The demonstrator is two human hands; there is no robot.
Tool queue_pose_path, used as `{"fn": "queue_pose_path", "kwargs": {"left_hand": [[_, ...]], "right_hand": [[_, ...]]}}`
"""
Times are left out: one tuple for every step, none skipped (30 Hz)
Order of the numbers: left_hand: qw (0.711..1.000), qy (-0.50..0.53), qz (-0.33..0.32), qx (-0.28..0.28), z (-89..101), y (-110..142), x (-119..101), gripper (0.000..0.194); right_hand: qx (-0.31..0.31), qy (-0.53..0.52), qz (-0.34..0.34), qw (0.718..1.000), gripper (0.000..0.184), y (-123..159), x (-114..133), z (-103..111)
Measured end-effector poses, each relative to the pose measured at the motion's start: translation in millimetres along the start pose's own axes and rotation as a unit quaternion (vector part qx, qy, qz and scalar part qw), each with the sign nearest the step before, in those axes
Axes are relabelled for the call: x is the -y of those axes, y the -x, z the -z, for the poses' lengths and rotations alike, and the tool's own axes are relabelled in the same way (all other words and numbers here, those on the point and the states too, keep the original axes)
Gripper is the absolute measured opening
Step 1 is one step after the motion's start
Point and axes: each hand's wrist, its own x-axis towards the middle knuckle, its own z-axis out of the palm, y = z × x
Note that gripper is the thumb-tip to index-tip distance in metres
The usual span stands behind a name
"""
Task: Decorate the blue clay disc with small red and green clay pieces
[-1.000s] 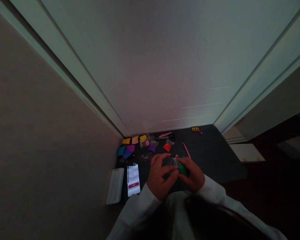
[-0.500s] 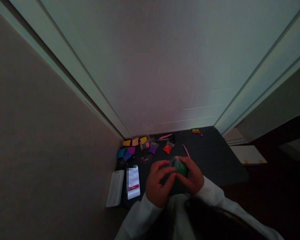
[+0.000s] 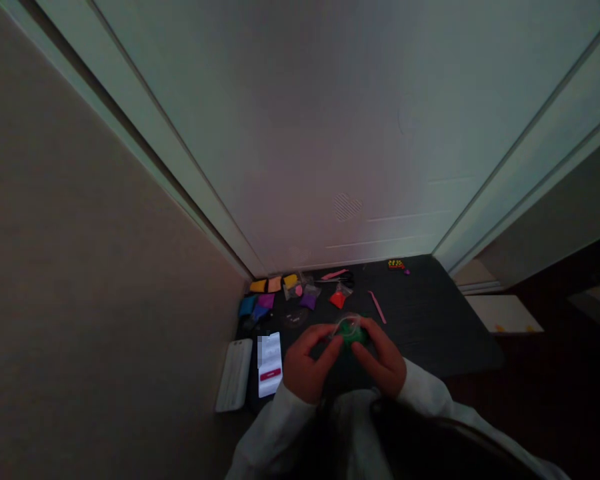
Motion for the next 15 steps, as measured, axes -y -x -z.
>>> {"fn": "queue_pose_path", "kwargs": {"left_hand": [[1.000,-0.002,-0.005,-0.004,-0.1,-0.3,0.9,0.019],[1.000,-0.004,-0.010,-0.008,-0.2,-0.5,1.7,0.018],[1.000,-0.004,-0.014,-0.009,-0.2,-0.7,2.4,0.017],[1.000,-0.004,-0.019,-0.006,-0.2,-0.7,2.9,0.015],[1.000,-0.004,-0.025,0.000,-0.1,-0.7,3.2,0.015],[1.000,-0.006,-0.030,0.008,0.1,-0.6,3.3,0.014],[0.999,-0.010,-0.034,0.017,0.5,-0.4,3.2,0.015],[0.999,-0.014,-0.038,0.023,1.0,-0.3,3.1,0.015],[0.999,-0.019,-0.043,0.028,1.6,-0.1,2.9,0.015],[0.998,-0.023,-0.048,0.032,2.2,0.0,2.7,0.015],[0.998,-0.025,-0.054,0.035,2.7,0.1,2.6,0.015],[0.997,-0.027,-0.062,0.036,3.2,0.3,2.7,0.014],[0.996,-0.029,-0.071,0.036,3.4,0.4,3.0,0.014],[0.996,-0.030,-0.079,0.035,3.5,0.6,3.4,0.013],[0.995,-0.031,-0.087,0.035,3.5,0.9,4.0,0.012]], "right_hand": [[0.003,-0.005,-0.006,1.000,0.035,-0.1,0.3,0.6],[0.007,-0.011,-0.013,1.000,0.033,-0.1,0.6,1.5],[0.009,-0.016,-0.020,1.000,0.030,-0.2,0.9,2.5],[0.011,-0.021,-0.026,0.999,0.026,-0.3,0.9,3.8],[0.012,-0.023,-0.031,0.999,0.023,-0.6,0.6,5.3],[0.012,-0.023,-0.035,0.999,0.021,-1.1,0.1,6.9],[0.007,-0.021,-0.036,0.999,0.019,-1.7,-0.7,8.6],[0.000,-0.016,-0.034,0.999,0.018,-2.4,-1.6,10.4],[-0.006,-0.009,-0.029,1.000,0.017,-3.2,-2.6,12.0],[-0.009,-0.002,-0.021,1.000,0.015,-3.9,-3.6,13.4],[-0.011,0.005,-0.012,1.000,0.014,-4.5,-4.4,14.6],[-0.012,0.012,-0.001,1.000,0.012,-5.0,-4.9,15.5],[-0.011,0.020,0.009,1.000,0.011,-5.3,-5.0,16.0],[-0.008,0.027,0.016,0.999,0.010,-5.5,-4.7,16.2],[-0.005,0.035,0.022,0.999,0.010,-5.6,-4.1,16.2]]}}
